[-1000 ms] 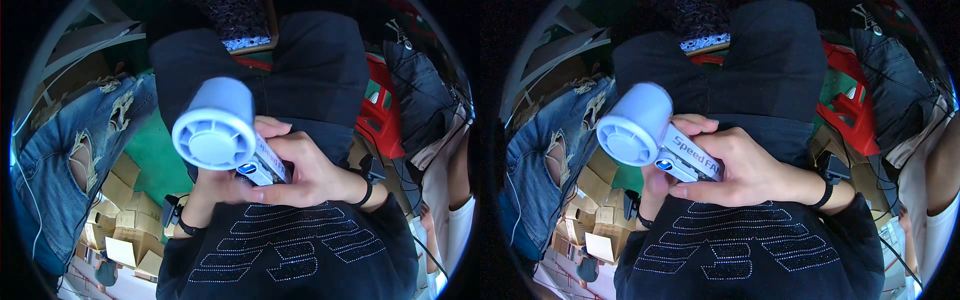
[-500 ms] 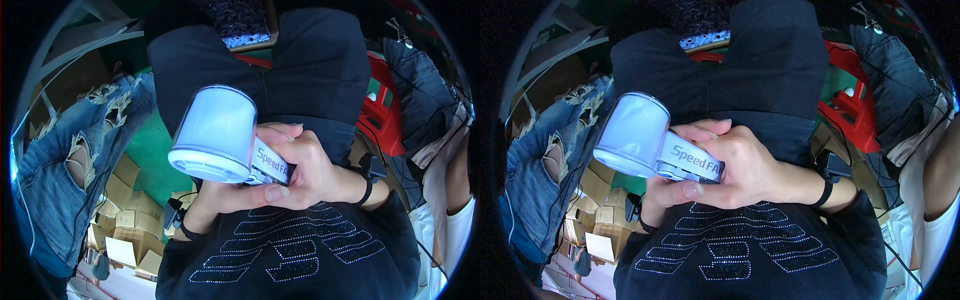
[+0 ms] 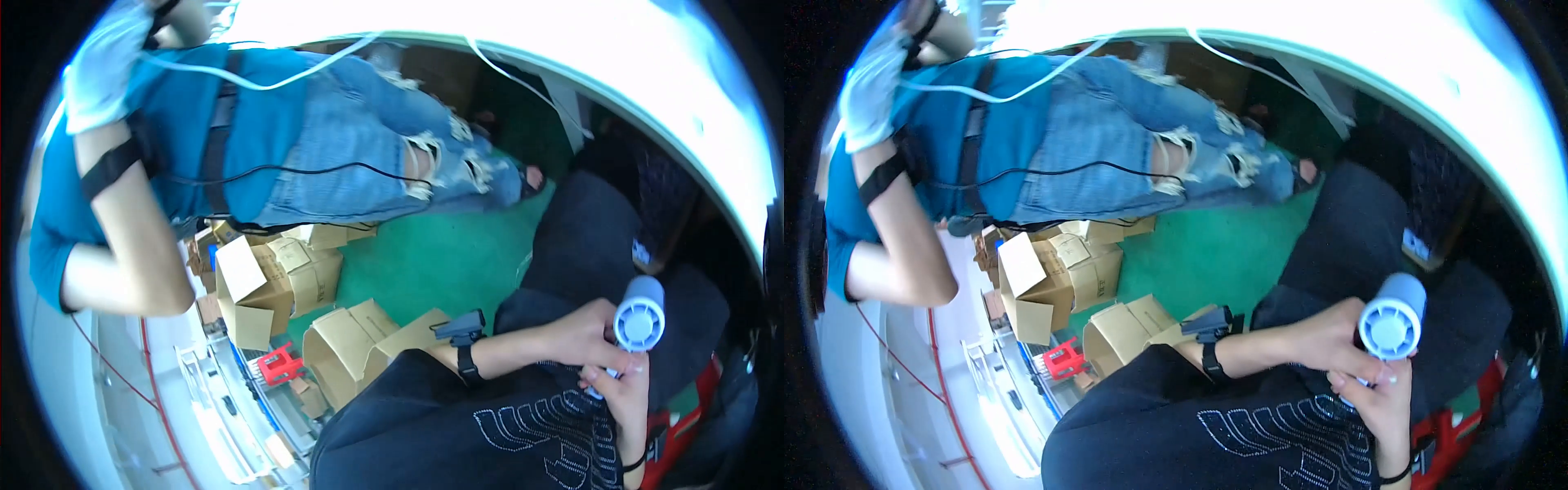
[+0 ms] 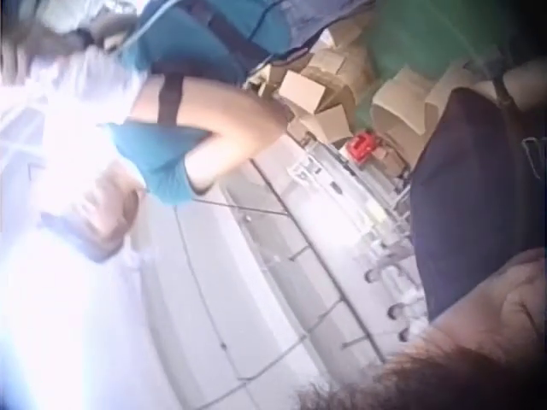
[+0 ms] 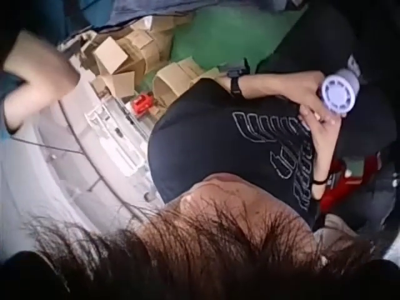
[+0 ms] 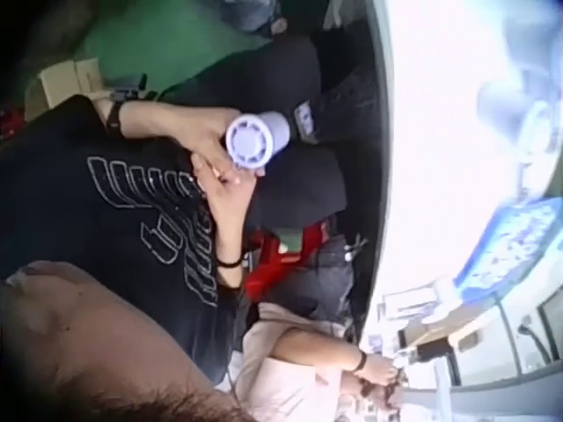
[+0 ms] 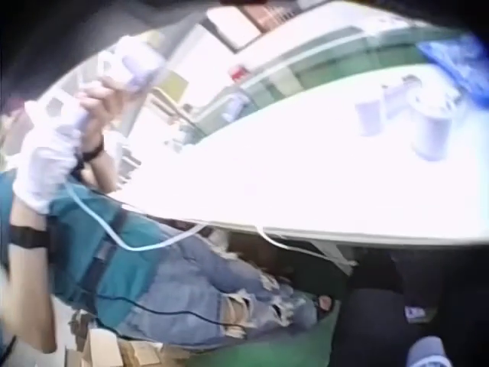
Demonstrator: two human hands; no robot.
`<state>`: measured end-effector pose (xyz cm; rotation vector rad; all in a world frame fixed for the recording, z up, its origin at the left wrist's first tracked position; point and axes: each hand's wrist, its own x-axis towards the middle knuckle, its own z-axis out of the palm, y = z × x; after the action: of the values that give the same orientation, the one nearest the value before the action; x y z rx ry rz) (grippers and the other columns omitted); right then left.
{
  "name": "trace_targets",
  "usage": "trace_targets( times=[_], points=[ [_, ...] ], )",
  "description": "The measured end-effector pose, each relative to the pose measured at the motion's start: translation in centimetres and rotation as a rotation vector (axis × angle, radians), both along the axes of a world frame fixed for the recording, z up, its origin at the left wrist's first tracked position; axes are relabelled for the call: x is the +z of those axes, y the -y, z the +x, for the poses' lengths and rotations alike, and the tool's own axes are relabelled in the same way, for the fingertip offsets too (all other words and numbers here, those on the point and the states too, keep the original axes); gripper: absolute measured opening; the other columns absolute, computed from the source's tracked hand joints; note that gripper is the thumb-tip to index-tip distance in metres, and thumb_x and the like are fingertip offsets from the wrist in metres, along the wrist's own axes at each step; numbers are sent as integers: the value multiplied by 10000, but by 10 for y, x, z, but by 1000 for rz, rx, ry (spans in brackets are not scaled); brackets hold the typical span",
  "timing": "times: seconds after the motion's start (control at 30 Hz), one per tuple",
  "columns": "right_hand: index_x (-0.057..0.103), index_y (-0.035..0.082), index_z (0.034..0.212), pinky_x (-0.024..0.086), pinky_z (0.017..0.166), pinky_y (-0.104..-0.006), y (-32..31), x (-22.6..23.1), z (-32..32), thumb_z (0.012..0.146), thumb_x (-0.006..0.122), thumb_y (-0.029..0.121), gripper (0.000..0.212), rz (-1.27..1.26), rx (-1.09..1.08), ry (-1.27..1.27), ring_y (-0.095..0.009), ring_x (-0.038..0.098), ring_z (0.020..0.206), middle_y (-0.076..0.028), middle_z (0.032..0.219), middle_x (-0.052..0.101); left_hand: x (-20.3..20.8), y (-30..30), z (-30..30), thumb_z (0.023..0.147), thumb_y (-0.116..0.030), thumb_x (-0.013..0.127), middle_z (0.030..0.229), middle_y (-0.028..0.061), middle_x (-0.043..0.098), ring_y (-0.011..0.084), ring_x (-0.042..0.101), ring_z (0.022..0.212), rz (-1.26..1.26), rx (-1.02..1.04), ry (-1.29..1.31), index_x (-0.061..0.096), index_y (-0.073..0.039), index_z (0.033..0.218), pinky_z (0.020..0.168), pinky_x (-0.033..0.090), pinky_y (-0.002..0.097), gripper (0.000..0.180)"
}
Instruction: The person assembles handheld fans by hand, picking up a fan body and a cover, fitting the cover onto the body, and pressing it into place. The person then picks up a small white button, inserts it into the fan body, and places the assembled fan onto the table.
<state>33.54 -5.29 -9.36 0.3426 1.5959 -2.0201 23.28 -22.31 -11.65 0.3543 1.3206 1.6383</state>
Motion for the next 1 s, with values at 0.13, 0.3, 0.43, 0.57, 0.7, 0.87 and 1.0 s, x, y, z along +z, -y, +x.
trace_targets(
  times=[0.13,0.3,0.43,0.57,0.7,0.87,1.0],
  points=[
    [646,-65,1157,641,643,-314,0,8,-9,944,803,91,306,-60,-47,145,-180,756,708,-114,910,749,11,-3,2,863,-268,926,1048,72,806,139,739,957,13,79,185,790,-9,1209,871,590,313,453],
    [662,-72,1153,639,673,-324,-5,-19,15,962,795,151,322,113,-128,4,-190,767,786,-132,951,754,9,-14,-5,887,-296,909,987,57,793,122,722,895,17,38,256,799,1,1172,807,588,314,427],
    [687,-56,1189,625,777,-341,0,-14,7,947,815,189,367,334,-164,-218,-202,767,883,-128,950,761,5,-18,-8,886,-304,909,997,61,806,138,741,910,44,34,95,802,6,1170,838,602,333,433],
    [674,-43,1319,597,977,-411,6,10,-20,846,943,292,639,147,34,-157,-274,748,1119,-149,1204,747,14,0,-10,864,-260,899,1079,99,813,181,761,995,124,147,66,798,8,1129,931,590,351,390],
    [661,-23,1350,582,1013,-402,7,13,-28,847,946,312,669,352,58,-400,-273,734,1155,-147,1215,743,11,2,-8,869,-234,884,1010,86,813,192,770,957,154,203,130,811,-8,1058,883,595,341,303],
    [651,-11,1353,556,1060,-393,17,17,-22,849,945,272,649,145,-87,-144,-232,709,1210,-129,1252,729,-13,11,6,839,-194,890,1070,126,811,231,779,1035,255,149,260,804,2,1089,916,598,339,330],
    [738,-2,1189,569,1009,-383,19,21,-28,875,924,260,450,252,-14,-160,-233,720,1144,-141,1255,722,-18,10,5,824,-202,903,1131,170,803,271,775,1083,337,156,362,795,21,1102,941,602,361,373]
  ],
)
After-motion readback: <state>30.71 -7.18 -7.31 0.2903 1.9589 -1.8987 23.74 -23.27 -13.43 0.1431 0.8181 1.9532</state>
